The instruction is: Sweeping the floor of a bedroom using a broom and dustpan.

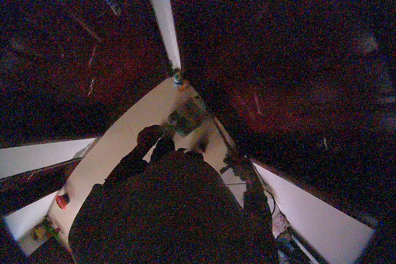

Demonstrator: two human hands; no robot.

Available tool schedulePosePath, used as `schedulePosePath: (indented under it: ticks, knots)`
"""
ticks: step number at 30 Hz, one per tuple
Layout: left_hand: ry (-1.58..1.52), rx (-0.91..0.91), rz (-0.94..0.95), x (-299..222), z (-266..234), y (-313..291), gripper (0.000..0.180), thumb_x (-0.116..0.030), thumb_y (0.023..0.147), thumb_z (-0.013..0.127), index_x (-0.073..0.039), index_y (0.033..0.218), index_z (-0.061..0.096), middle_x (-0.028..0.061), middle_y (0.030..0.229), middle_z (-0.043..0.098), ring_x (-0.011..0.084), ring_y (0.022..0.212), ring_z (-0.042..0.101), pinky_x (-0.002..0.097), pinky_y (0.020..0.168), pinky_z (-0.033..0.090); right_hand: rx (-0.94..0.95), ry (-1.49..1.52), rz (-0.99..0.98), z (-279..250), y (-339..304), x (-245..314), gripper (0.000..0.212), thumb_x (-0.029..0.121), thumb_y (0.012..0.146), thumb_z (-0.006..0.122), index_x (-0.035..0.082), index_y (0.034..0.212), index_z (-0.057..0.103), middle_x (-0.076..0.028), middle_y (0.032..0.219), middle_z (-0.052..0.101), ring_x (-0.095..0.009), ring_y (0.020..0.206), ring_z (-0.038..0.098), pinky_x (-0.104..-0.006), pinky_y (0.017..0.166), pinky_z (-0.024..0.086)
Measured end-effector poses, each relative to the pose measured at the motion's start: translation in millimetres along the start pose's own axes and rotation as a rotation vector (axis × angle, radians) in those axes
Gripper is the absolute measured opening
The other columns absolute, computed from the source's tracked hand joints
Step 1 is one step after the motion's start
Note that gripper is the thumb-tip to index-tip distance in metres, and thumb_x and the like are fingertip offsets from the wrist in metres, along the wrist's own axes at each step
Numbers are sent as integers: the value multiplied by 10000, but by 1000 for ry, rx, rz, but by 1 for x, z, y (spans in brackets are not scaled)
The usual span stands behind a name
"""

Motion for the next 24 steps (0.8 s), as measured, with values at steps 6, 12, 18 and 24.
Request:
schedulePosePath:
  ticks: [6,12,18,24]
  knots:
    - [-26,-157,130,43,40,31,390,-434,862,560,-80,992,658,116,925,693,313,837,675,422,725,547,153,319,-270,36,75,-24,219,317,909,544,103,888,588,-22,694,561,-104,487,492,-260,399,374]
    - [69,163,-114,44,31,56,389,-432,870,522,-130,1078,653,107,1014,686,307,925,664,451,816,526,167,104,-160,59,62,-5,219,326,918,541,112,878,564,-9,673,531,-124,520,502,-283,429,389]
    - [36,-5,17,67,62,98,383,-443,871,545,-109,1028,649,142,979,680,321,909,660,455,794,531,104,-37,-58,45,12,35,221,334,927,537,121,868,540,4,652,500,-143,552,512,-306,458,404]
    - [74,-21,59,20,72,100,356,-418,867,557,-142,1076,638,100,1029,667,298,967,636,426,835,515,127,136,-103,9,73,-32,198,308,935,535,114,897,536,15,675,507,-165,641,545,-327,499,432]
Point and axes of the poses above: each hand's wrist, its own y-axis towards the middle knuckle, its own z-axis out of the palm, x = y × z, the point moved 3 cm from there along y, towards the middle knuckle
